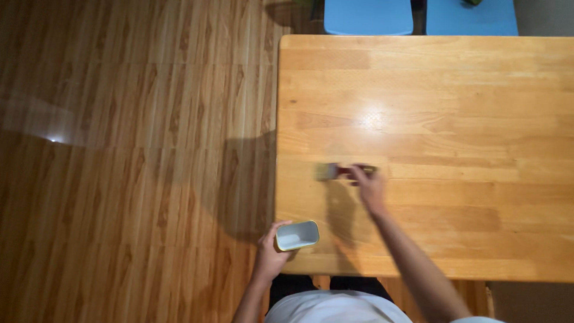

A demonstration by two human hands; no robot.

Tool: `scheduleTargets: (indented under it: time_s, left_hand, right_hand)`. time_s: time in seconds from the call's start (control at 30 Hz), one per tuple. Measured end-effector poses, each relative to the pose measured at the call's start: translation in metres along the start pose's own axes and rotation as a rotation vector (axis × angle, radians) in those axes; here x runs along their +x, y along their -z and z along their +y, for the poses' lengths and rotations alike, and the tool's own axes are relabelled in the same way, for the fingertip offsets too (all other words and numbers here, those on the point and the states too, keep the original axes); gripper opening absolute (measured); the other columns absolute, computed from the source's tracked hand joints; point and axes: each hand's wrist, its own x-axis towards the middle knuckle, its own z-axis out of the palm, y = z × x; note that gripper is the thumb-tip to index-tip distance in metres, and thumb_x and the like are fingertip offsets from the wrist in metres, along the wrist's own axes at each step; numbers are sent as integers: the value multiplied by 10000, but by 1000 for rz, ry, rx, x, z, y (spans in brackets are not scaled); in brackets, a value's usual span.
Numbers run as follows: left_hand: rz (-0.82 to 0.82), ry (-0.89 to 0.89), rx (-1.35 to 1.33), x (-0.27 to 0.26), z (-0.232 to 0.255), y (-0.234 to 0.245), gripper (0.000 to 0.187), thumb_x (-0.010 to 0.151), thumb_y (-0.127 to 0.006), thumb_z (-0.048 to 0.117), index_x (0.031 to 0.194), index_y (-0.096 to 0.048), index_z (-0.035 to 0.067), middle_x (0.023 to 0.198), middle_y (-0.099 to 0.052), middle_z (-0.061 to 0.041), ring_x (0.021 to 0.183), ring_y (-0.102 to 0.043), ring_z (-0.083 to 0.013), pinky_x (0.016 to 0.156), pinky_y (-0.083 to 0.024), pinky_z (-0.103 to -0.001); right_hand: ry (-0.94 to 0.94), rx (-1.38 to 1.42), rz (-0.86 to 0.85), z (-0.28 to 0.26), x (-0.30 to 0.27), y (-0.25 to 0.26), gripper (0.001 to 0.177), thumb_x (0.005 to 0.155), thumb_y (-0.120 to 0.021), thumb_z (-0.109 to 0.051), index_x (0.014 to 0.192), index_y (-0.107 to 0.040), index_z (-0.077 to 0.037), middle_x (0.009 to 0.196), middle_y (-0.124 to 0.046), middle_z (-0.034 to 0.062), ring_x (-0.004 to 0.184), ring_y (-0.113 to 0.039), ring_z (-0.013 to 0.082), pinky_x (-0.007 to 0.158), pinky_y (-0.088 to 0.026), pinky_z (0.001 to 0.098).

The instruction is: The person applies a finish to a wooden table using a paintbrush and a small metal tin. They repeatedly dip the brush into the tin and spread the finish across the table surface in long strokes.

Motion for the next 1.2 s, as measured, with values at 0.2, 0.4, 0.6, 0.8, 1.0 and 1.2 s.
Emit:
scheduleTargets:
  time_s: [0.2,0.4,0.6,0.8,1.0,1.2]
  left_hand:
    - [8,-42,59,8,3,9,624,658,-912,46,1221,-651,122,1180,-747,-87,1112,-716,-249,929,-557,-360]
    - [-53,2,68,7,7,9,590,706,-873,48,1246,-646,125,1211,-743,-84,1140,-709,-247,950,-555,-360]
    - [-74,-16,43,15,10,13,589,714,-866,54,1255,-642,122,1205,-744,-89,1132,-717,-246,945,-559,-360]
    - [-48,-42,58,20,7,16,598,695,-900,74,1233,-641,112,1189,-732,-97,1125,-702,-258,936,-548,-366]
    - [-85,-76,50,21,-1,10,556,711,-824,14,1231,-649,105,1195,-753,-92,1137,-723,-250,961,-556,-358]
    - [-119,-19,45,21,4,11,574,715,-822,-5,1247,-639,108,1198,-749,-88,1141,-715,-239,957,-554,-355]
  right_hand:
    - [191,-181,70,-27,-11,43,268,1036,-624,-199,1082,-764,25,952,-790,118,819,-711,171,712,-570,293]
    - [-17,116,-131,-10,12,-93,278,968,-663,-215,1082,-737,28,924,-778,114,819,-764,184,671,-607,330]
    - [47,13,53,-5,16,9,248,978,-661,-230,1028,-749,-4,898,-764,112,796,-722,180,682,-598,341]
    - [171,-552,233,-45,-7,59,231,1006,-681,-229,1061,-796,-37,863,-783,91,684,-681,174,585,-501,333]
    - [27,51,-138,-19,-13,-83,274,956,-672,-233,1070,-751,3,888,-784,88,804,-763,156,661,-596,293]
    - [36,-99,66,-26,-20,5,245,968,-656,-228,1035,-731,-5,901,-784,73,820,-748,160,659,-598,294]
